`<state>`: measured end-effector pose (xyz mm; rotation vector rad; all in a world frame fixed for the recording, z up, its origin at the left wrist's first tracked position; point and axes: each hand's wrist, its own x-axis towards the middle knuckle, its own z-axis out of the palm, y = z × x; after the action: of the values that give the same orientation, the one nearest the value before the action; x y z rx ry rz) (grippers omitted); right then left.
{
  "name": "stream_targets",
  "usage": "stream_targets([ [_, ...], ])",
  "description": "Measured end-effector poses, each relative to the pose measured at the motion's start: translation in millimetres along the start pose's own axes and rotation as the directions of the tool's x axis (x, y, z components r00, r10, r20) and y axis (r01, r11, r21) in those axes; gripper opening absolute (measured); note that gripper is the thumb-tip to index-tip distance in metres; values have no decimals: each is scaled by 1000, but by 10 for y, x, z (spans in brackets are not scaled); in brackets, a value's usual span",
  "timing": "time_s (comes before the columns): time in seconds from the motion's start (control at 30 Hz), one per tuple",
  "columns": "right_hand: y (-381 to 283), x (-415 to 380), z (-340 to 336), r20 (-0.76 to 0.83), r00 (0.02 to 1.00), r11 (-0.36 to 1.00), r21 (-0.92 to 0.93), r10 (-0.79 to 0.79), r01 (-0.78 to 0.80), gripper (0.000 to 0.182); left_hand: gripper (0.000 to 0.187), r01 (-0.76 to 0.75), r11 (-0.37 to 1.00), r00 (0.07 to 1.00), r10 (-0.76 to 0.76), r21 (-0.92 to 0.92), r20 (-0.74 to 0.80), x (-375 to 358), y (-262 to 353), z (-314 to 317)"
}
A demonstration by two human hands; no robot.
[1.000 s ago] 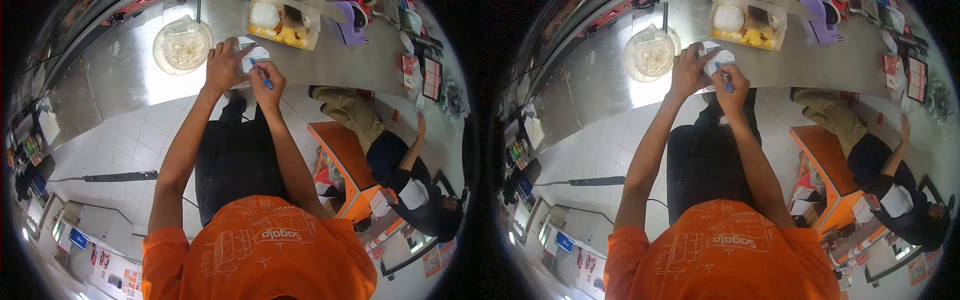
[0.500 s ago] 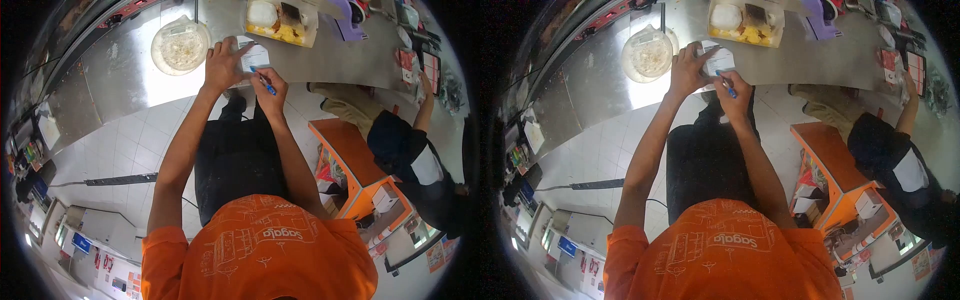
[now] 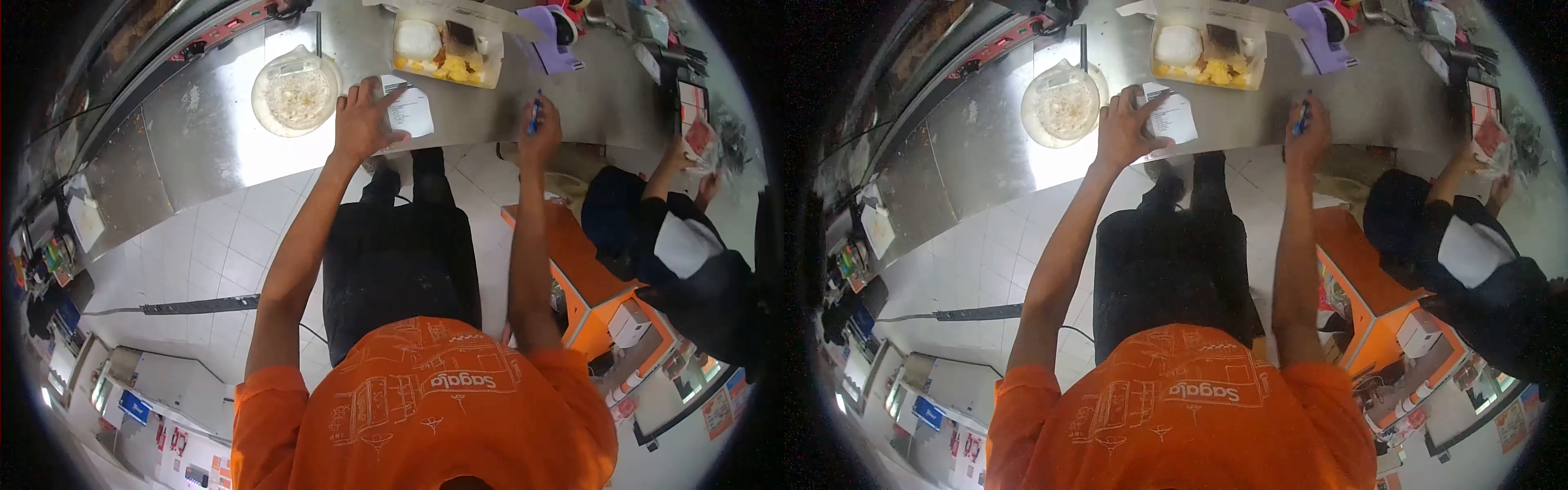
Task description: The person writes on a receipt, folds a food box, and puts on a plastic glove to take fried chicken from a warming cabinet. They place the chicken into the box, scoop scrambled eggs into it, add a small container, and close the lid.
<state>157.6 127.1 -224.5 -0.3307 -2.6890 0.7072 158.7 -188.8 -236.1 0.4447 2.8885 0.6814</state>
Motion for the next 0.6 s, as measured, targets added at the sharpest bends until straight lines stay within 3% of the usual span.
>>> stream_targets([
  [0.03,179,150,19,-10,1000,1000,3,-6,6,24,86,6,1000,1000,-6,18,6,4,11,-1],
  [0.1,358,384,75,112,959,957,-100,-261,272,31,86,1,999,1000,-1,38,-16,-13,27,30],
  [0.2,-228,349,-98,115,930,936,-6,-350,353,32,80,8,1000,1000,-7,14,-8,-52,124,55],
  [0.27,-613,193,69,325,858,917,132,-398,375,27,73,31,999,997,-29,29,-74,-79,249,127],
  [0.33,-753,121,361,305,796,851,131,-522,508,19,66,23,1000,996,-23,-2,-84,-120,373,143],
  [0.43,-843,229,436,366,827,905,182,-426,385,14,56,10,1000,997,-9,15,-80,-191,477,203],
  [0.53,-887,304,299,353,763,838,159,-542,522,11,56,-25,999,997,28,41,-74,-310,530,339],
  [0.57,-894,309,276,354,763,838,158,-542,522,11,69,-44,998,990,39,-38,-132,-350,538,343],
  [0.6,-912,314,262,359,776,854,177,-518,489,11,69,-43,998,990,38,-40,-134,-365,572,367],
])
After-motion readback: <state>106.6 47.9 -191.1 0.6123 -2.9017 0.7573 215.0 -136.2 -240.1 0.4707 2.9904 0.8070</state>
